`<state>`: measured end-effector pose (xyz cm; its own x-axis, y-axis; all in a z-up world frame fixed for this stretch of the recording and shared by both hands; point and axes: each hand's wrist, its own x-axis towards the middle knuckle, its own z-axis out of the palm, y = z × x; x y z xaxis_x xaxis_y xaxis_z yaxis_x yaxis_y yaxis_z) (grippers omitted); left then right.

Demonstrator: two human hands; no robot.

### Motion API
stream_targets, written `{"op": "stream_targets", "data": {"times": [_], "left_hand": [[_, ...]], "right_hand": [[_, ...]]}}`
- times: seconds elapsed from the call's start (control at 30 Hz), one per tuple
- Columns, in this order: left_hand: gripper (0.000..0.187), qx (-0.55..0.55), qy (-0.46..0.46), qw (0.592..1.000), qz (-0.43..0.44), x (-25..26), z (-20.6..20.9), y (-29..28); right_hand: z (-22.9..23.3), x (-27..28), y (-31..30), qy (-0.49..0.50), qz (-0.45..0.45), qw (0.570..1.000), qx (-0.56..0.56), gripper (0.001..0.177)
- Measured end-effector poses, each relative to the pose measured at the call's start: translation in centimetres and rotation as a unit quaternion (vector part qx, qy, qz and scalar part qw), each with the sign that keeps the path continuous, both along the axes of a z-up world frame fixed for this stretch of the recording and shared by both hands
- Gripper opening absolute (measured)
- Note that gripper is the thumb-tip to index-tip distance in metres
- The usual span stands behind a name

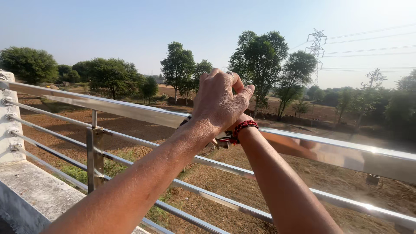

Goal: The person wipes a stainless steel railing on a rooftop using a cloth. They repeatedly rub the horizontal bars and vertical posts, then dip the cloth into a bucket of water and continue wiping the railing.

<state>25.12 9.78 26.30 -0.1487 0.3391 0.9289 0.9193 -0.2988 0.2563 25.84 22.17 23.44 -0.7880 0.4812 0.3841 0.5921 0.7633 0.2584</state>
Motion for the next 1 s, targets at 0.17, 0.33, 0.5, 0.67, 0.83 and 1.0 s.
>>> {"op": "stream_targets", "data": {"times": [0.17,0.33,0.5,0.67,0.83,1.0], "left_hand": [[0.026,-0.013,-0.015,0.999,-0.036,0.2,1.3,0.5],[0.023,-0.062,0.022,0.996,-0.065,4.3,-0.1,2.0],[0.025,-0.116,0.055,0.986,-0.109,8.7,-1.9,2.0],[0.027,-0.07,0.092,0.984,-0.136,11.7,-2.7,2.2],[0.028,-0.042,0.077,0.983,-0.162,13.7,-3.0,2.1],[0.031,-0.025,0.053,0.983,-0.171,12.9,-3.7,1.5]], "right_hand": [[0.1,2.9,-2.3,0.015,0.031,0.989,-0.146,0.075],[1.6,14.2,-1.9,0.015,0.034,0.982,-0.185,0.066],[1.1,27.0,-1.0,0.09,-0.165,0.942,-0.28,0.065],[-2.2,35.8,-0.5,0.14,-0.191,0.971,0.043,0.111],[-7.0,35.0,-1.4,0.235,-0.245,0.916,0.214,0.109],[-6.9,30.8,-3.9,0.174,-0.265,0.906,0.282,0.088]]}}
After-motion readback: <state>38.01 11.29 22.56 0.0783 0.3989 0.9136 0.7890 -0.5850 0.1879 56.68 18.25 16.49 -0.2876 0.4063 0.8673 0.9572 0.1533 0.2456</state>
